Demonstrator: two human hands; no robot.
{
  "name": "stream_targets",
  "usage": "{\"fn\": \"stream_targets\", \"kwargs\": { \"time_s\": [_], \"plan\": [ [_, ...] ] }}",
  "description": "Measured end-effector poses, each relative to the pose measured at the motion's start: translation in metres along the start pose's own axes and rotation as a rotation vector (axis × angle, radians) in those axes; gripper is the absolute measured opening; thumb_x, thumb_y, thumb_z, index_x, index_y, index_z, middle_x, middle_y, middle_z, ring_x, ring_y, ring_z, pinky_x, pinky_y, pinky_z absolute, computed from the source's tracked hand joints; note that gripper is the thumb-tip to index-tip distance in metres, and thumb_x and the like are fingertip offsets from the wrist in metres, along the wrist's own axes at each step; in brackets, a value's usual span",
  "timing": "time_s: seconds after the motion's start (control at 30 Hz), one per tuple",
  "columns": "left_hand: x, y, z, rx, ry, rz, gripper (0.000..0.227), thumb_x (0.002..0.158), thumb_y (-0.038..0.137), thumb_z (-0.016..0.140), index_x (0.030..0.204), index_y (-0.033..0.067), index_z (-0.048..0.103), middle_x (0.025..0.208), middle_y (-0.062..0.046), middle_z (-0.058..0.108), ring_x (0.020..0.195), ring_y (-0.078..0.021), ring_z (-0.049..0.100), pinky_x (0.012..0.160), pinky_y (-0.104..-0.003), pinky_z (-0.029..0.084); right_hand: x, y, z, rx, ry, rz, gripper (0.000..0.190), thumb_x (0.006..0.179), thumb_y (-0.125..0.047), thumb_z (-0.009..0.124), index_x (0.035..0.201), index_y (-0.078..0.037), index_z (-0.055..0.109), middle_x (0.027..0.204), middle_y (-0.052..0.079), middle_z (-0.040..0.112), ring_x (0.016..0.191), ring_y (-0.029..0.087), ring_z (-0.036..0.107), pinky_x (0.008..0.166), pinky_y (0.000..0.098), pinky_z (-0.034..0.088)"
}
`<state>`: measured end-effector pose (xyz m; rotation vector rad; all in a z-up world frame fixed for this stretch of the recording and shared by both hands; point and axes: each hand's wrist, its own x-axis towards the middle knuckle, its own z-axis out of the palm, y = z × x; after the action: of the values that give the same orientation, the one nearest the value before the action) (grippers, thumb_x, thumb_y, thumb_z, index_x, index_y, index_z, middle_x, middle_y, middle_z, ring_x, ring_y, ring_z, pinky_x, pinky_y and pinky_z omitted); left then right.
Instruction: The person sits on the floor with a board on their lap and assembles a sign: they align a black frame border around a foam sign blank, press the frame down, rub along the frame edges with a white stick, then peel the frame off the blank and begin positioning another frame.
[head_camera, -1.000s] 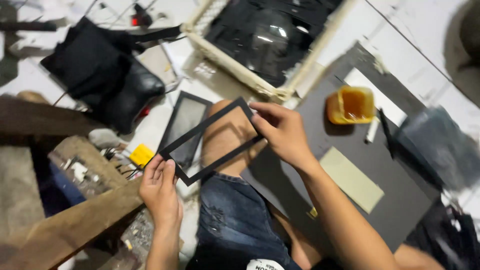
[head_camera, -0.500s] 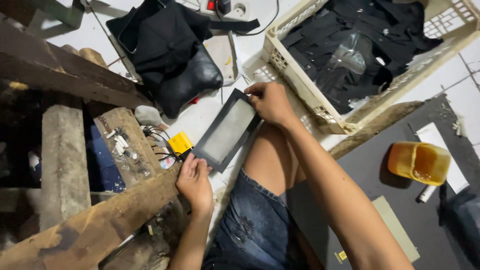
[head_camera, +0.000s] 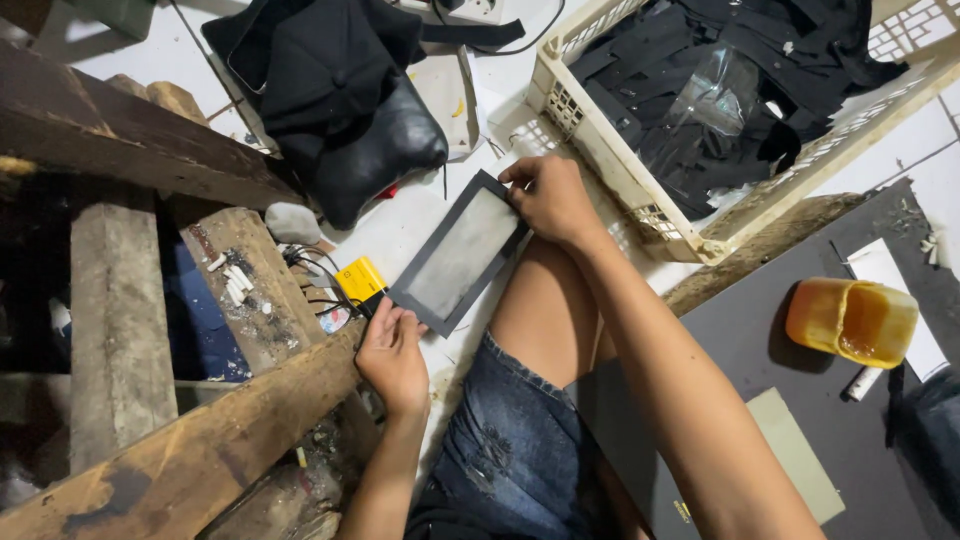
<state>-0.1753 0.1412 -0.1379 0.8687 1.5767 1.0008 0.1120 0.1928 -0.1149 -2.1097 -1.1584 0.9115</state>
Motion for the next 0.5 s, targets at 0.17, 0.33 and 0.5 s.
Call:
{"fn": "stream_targets", "kwargs": {
  "time_s": [0.17, 0.33, 0.5],
  "plan": [
    [-0.008, 0.018, 0.001, 0.014, -0.015, 0.008, 0.047, 0.091, -0.003, 0.067, 0.138, -0.0055, 0.059, 0.113, -0.029, 0.065, 0.093, -0.0247, 0.070, 0.076, -0.034, 0.066, 0.000, -0.001, -0.001, -0.025, 0.028, -0.032, 0.021, 0.080, -0.013, 0.071, 0.098, -0.018, 0.081, 0.087, 0.009, 0.077, 0.087, 0.032, 0.075, 0.080, 0.0448, 0.058],
    [-0.013, 0.029, 0.002, 0.046, -0.009, 0.052, 0.045, 0.092, -0.002, 0.065, 0.137, -0.0054, 0.060, 0.119, -0.032, 0.064, 0.102, -0.0266, 0.068, 0.081, -0.036, 0.065, -0.001, -0.001, -0.002, -0.071, 0.065, -0.043, 0.022, 0.081, -0.013, 0.069, 0.098, -0.019, 0.082, 0.088, 0.009, 0.077, 0.088, 0.034, 0.074, 0.079, 0.0458, 0.058],
    [-0.016, 0.025, 0.000, 0.158, -0.023, 0.124, 0.048, 0.084, 0.000, 0.070, 0.132, -0.0044, 0.065, 0.123, -0.029, 0.062, 0.103, -0.0259, 0.070, 0.086, -0.034, 0.062, 0.003, 0.013, 0.002, -0.133, 0.065, -0.087, 0.025, 0.081, -0.013, 0.068, 0.102, -0.020, 0.081, 0.090, 0.011, 0.076, 0.089, 0.034, 0.074, 0.077, 0.0485, 0.059]
  ]
}}
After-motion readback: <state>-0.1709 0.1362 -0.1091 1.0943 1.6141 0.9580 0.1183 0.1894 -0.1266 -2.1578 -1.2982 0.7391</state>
